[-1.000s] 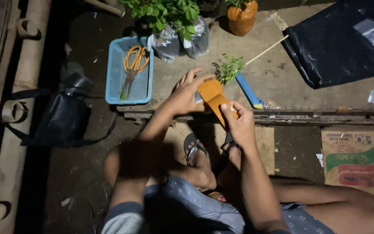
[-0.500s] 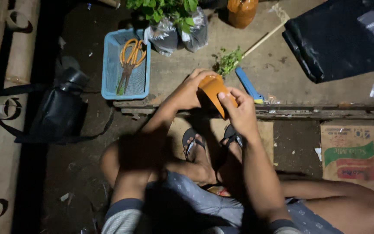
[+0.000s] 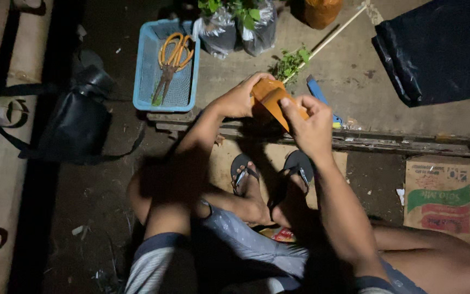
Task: The person wraps the base of small potted plants with orange tape. They hold each plant, pull tape from a roll, wrap it around the pot, and cut the tape with a utility knife. The wrapped plants are placed on a wooden workbench.
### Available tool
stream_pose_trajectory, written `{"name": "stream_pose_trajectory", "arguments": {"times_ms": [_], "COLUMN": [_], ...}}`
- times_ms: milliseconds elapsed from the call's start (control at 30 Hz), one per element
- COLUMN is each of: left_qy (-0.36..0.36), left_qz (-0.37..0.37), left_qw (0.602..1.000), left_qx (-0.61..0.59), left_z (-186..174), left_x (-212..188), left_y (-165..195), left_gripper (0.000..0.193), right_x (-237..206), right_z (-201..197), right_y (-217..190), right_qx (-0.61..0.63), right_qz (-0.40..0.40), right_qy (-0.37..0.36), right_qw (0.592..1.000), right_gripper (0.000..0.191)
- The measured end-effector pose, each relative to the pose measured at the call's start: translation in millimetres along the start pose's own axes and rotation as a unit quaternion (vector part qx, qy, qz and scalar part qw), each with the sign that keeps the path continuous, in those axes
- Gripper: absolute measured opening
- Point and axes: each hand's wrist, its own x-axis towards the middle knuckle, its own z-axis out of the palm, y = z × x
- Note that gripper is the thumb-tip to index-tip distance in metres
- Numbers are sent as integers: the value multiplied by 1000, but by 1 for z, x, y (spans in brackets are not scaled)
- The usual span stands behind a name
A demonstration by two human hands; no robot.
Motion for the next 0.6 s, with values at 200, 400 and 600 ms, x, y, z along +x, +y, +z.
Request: {"name": "stream_pose_trajectory", "arguments": {"times_ms": [200, 400, 600], "left_qy": [14, 29, 34], "left_qz": [-54, -58, -8], "left_qw": [995, 944, 888], "left_qx": [81, 323, 459], "left_z": [-4, 8, 50], "left_x": [-6, -8, -6], "left_y": [7, 55, 82], "left_gripper": [102, 117, 106], "right_x": [-28, -34, -36], "right_z": [3, 7, 12], "right_y": [40, 62, 65], "right_qx": [89, 110, 132], "right_qz": [7, -1, -15], "right_qy": [42, 61, 75], "right_qw": [995, 992, 988], "right_gripper": [26, 25, 26]}}
